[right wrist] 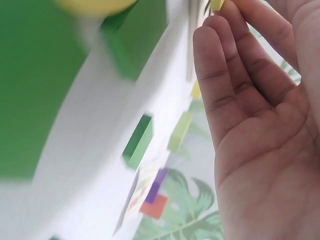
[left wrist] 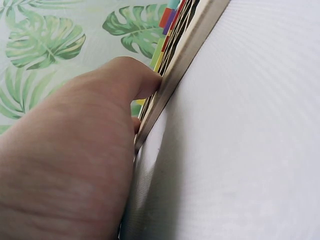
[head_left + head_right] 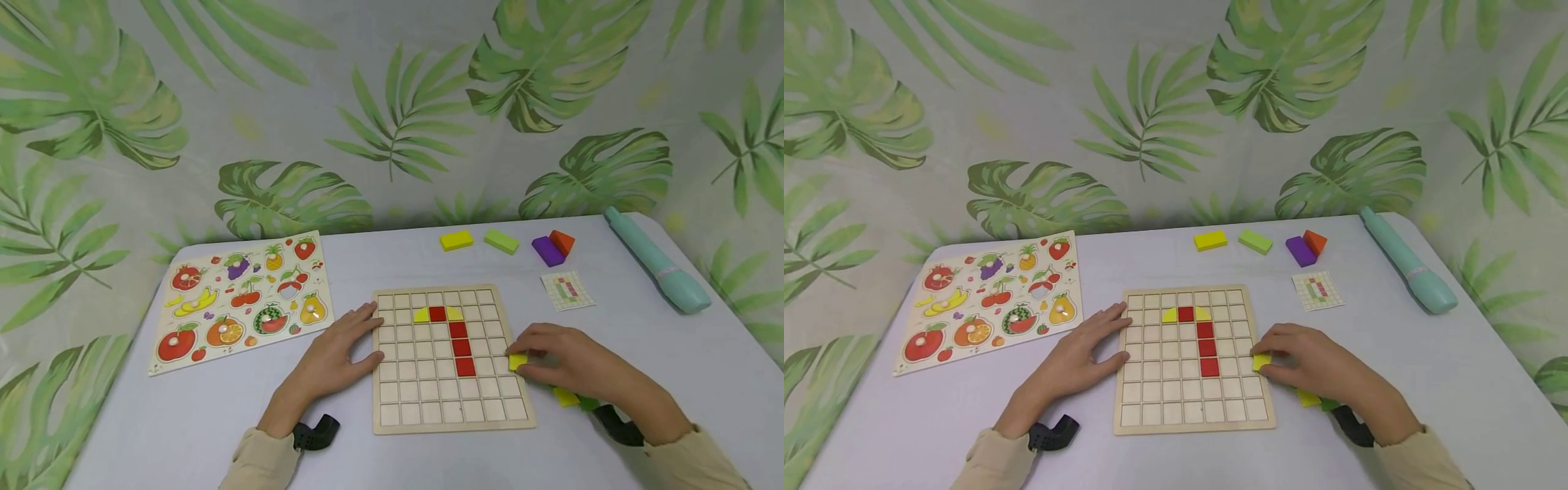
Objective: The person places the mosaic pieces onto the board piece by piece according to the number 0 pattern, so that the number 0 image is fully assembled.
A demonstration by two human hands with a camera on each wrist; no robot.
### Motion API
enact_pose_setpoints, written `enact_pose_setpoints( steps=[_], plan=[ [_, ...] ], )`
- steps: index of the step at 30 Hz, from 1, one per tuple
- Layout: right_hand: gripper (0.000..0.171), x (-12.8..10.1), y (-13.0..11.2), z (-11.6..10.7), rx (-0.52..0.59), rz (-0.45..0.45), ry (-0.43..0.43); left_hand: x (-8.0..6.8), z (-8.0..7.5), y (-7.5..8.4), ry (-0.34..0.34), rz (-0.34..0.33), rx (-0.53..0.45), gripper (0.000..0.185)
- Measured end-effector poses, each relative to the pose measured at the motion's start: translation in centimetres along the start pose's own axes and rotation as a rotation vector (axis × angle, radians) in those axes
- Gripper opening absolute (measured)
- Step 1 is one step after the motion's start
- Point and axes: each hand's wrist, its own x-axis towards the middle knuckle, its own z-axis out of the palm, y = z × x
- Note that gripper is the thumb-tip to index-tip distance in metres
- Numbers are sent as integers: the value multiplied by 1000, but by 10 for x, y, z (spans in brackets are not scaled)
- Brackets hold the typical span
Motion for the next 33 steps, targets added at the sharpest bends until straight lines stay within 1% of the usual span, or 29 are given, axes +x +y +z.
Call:
enact_pose_setpoints(
  steps=[6, 13, 17, 22, 29, 33],
  plan=[
    [23, 7, -10, 9, 24, -111, 19, 0, 2, -2, 12, 7, 9, 58],
    [23, 14, -24, 19, 3, -109, -29, 1, 1, -2, 3, 2, 12, 58],
    [22, 19, -29, 26, -9, -140, -45, 1, 1, -2, -5, 1, 13, 58],
    [23, 23, -36, 33, -1, -148, -66, 1, 1, -4, -9, -9, 12, 59],
    [23, 30, -41, 40, -36, -228, -47, 0, 2, -4, -4, -7, 19, 59],
    [23, 31, -42, 41, -34, -229, -54, 1, 2, -4, -7, -5, 16, 59]
  ],
)
